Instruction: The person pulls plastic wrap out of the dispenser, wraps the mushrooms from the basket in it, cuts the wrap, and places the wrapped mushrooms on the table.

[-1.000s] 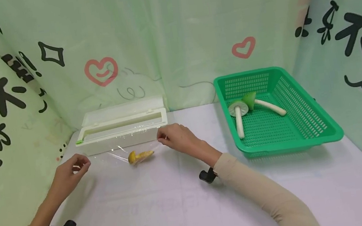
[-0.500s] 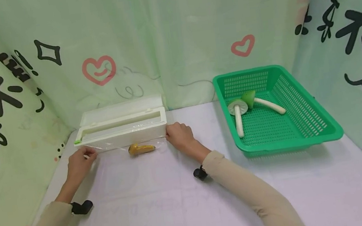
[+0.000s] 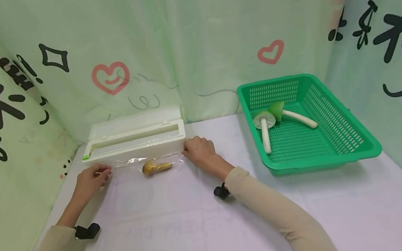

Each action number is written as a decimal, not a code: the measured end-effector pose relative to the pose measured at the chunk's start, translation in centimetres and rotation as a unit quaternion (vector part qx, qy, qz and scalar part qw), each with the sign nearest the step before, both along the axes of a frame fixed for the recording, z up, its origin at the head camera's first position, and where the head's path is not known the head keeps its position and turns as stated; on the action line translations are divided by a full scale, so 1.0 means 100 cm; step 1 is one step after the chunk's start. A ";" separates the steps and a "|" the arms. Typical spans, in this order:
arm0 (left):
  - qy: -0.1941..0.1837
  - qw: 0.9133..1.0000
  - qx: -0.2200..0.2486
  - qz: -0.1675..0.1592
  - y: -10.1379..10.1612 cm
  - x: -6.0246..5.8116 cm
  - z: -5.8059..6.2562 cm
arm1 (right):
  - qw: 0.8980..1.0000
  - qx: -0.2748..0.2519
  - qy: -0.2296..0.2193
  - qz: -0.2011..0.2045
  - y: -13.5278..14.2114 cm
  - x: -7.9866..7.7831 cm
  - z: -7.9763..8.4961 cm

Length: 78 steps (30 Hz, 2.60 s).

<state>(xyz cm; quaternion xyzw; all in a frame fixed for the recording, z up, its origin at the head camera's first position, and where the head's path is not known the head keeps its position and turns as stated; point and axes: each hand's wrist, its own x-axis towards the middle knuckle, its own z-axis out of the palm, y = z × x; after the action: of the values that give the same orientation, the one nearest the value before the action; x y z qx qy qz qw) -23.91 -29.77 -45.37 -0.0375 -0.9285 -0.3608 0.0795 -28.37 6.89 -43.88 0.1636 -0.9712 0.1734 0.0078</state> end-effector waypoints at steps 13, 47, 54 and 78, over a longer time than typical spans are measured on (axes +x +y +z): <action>0.101 0.992 -0.025 0.075 -0.026 0.019 0.016 | 1.000 -0.004 0.005 0.030 0.001 0.008 0.013; 0.019 1.000 0.021 -0.005 -0.076 -0.019 0.012 | 0.940 -0.074 0.056 0.329 -0.082 -0.004 0.052; 0.020 0.998 0.066 -0.012 -0.080 -0.017 0.012 | 0.938 -0.073 0.036 0.338 -0.108 -0.010 0.053; -0.021 0.988 0.152 -0.029 -0.074 -0.025 0.020 | 0.941 0.019 0.017 0.336 -0.207 -0.031 0.065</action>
<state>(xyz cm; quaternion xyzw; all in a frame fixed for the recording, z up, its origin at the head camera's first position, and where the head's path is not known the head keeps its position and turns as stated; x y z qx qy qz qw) -26.37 -37.13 -43.33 -0.0446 -0.8629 -0.5004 0.0543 -31.50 -13.85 -37.33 0.4836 -0.8624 0.1451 -0.0378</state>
